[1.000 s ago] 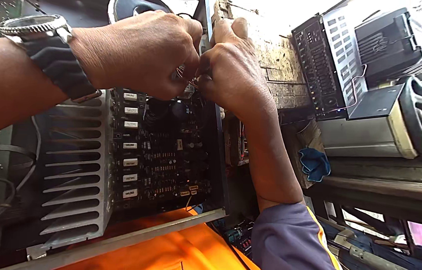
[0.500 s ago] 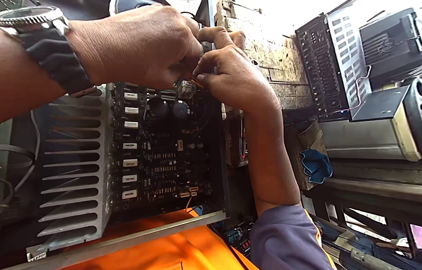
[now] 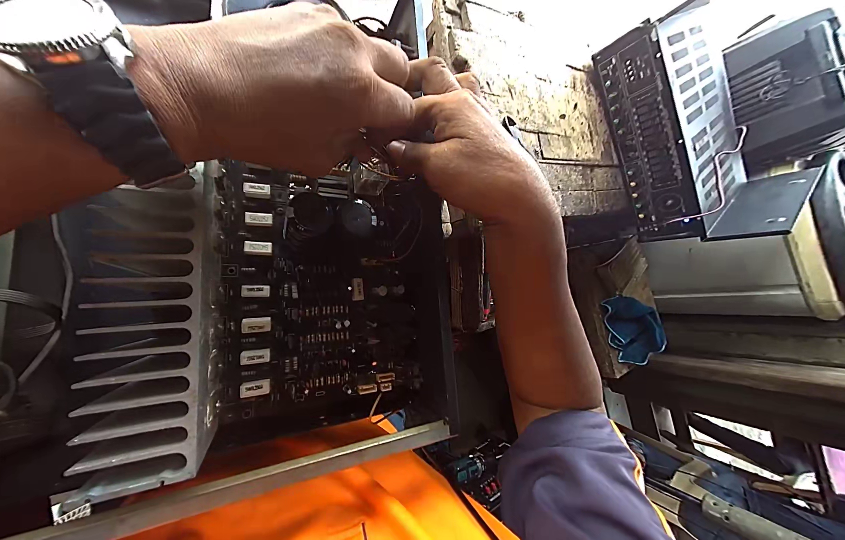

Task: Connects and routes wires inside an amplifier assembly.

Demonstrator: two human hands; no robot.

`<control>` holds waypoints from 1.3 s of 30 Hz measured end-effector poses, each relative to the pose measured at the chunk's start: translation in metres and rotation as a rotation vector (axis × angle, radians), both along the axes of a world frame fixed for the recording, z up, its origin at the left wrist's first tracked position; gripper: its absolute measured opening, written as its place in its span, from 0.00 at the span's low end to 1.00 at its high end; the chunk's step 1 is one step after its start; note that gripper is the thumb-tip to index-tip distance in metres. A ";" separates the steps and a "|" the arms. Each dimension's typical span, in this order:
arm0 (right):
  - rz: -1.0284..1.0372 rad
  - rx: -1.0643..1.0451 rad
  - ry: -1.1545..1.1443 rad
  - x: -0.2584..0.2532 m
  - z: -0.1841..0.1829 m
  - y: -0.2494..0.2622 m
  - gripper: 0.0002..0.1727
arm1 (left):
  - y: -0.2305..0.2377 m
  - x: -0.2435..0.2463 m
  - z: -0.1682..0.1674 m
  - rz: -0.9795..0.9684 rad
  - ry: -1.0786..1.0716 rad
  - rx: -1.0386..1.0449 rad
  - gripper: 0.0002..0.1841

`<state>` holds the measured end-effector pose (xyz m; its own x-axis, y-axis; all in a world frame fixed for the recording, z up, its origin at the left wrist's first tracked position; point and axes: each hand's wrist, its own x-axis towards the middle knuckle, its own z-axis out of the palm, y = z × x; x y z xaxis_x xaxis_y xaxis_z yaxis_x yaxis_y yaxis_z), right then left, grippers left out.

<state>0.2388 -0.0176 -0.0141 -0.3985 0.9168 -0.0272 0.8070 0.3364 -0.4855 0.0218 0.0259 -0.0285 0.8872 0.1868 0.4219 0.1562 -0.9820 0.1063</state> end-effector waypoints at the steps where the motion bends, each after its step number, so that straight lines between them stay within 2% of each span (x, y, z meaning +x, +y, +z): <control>1: 0.002 -0.005 0.015 0.000 -0.001 0.000 0.11 | -0.002 0.001 0.001 -0.017 0.003 0.033 0.08; 5: -0.008 -0.031 0.059 0.002 -0.002 0.000 0.11 | -0.007 0.002 0.001 -0.077 0.012 0.128 0.13; 10: 0.002 -0.011 0.040 0.005 -0.008 0.005 0.11 | -0.010 0.002 -0.003 -0.100 0.025 0.203 0.13; 16: 0.043 0.015 0.008 0.005 -0.004 0.002 0.12 | -0.005 -0.001 -0.006 -0.070 -0.015 0.086 0.14; 19: 0.042 0.042 -0.064 0.003 -0.003 0.001 0.12 | -0.003 -0.005 -0.002 -0.032 -0.013 0.026 0.08; 20: 0.045 0.052 -0.080 0.003 -0.003 0.000 0.12 | -0.003 -0.006 0.000 -0.029 -0.006 0.024 0.10; 25: 0.040 -0.004 -0.066 0.002 -0.002 0.001 0.12 | -0.001 -0.004 -0.006 -0.079 -0.018 0.053 0.04; 28: 0.040 -0.041 -0.067 0.001 -0.002 0.001 0.12 | -0.005 -0.001 -0.008 -0.104 -0.040 0.076 0.12; 33: 0.039 -0.067 0.000 0.002 -0.004 0.001 0.11 | -0.007 0.001 -0.009 -0.136 -0.049 0.124 0.12; 36: 0.060 -0.059 0.044 0.003 -0.009 0.002 0.11 | -0.009 0.003 -0.009 -0.128 -0.031 0.153 0.15; 39: 0.077 -0.010 0.102 0.007 -0.011 -0.002 0.15 | -0.008 0.002 -0.009 -0.147 -0.039 0.103 0.14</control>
